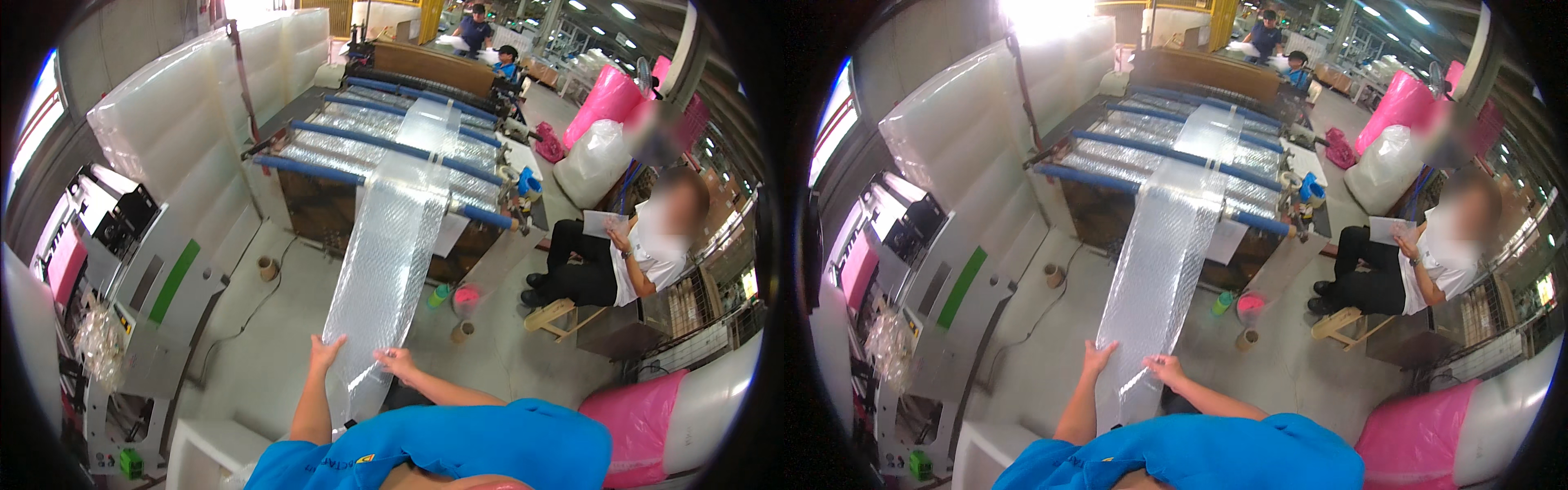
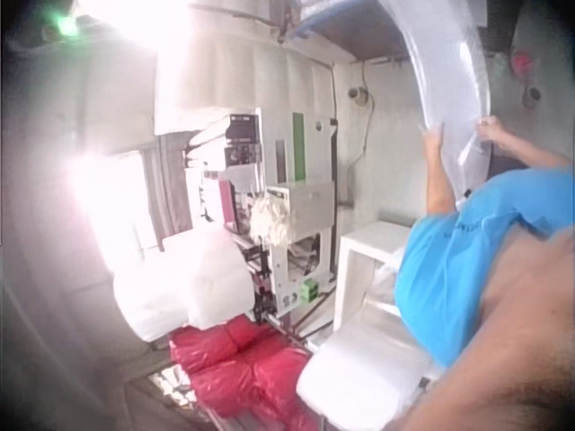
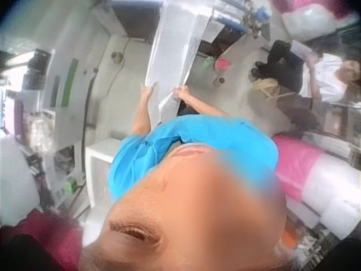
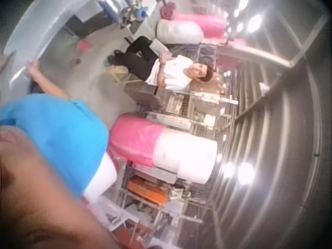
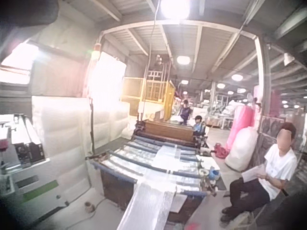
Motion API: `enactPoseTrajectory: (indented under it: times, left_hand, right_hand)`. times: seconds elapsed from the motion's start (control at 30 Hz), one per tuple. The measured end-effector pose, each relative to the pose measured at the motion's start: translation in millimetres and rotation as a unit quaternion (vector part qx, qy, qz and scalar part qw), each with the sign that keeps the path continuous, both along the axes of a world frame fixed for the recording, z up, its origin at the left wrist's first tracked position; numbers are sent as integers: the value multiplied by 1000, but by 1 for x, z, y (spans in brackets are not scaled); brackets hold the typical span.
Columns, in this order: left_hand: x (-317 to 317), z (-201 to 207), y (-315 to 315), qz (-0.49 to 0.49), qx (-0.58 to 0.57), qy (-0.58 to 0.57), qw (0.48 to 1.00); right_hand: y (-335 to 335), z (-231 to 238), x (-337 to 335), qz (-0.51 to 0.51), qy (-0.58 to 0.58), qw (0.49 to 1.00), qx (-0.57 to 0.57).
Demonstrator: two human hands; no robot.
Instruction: The person stands at a conveyor machine and handles a sheet of bubble wrap, pulling it from the roll and smoothing it onto the rollers. The person uses both hands to guide the material through the machinery while another person sits nearby.
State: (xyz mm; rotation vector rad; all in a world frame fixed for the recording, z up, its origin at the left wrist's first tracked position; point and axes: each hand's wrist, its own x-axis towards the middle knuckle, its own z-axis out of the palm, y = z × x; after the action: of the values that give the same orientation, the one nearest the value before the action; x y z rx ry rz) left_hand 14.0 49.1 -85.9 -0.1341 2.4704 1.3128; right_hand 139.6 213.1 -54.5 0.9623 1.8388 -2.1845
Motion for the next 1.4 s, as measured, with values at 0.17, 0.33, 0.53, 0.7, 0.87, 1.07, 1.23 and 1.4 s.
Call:
enactPoseTrajectory:
  times: [0.17,0.33,0.53,0.7,0.87,1.07,1.23,1.4]
  left_hand:
    - [11,57,-17,5,-7,127,992]
    - [9,89,-31,30,-28,179,983]
    - [-1,102,-38,18,29,175,984]
    - [-11,74,-45,-45,89,131,986]
    - [-15,53,-45,-127,89,42,987]
    - [-32,-8,-35,-156,67,1,985]
    - [-35,-20,-17,-181,-55,-51,981]
    - [-53,-59,-12,-230,-102,-123,960]
  right_hand:
    - [2,2,9,-11,61,998,-23]
    - [-14,51,11,-24,78,996,46]
    - [-27,92,16,-72,92,992,49]
    - [-24,72,13,-84,63,994,43]
    - [-10,38,5,-34,26,999,29]
    - [2,-5,-2,8,-56,985,161]
    - [21,-39,-9,49,-106,979,167]
    - [41,-61,-21,81,-155,982,76]
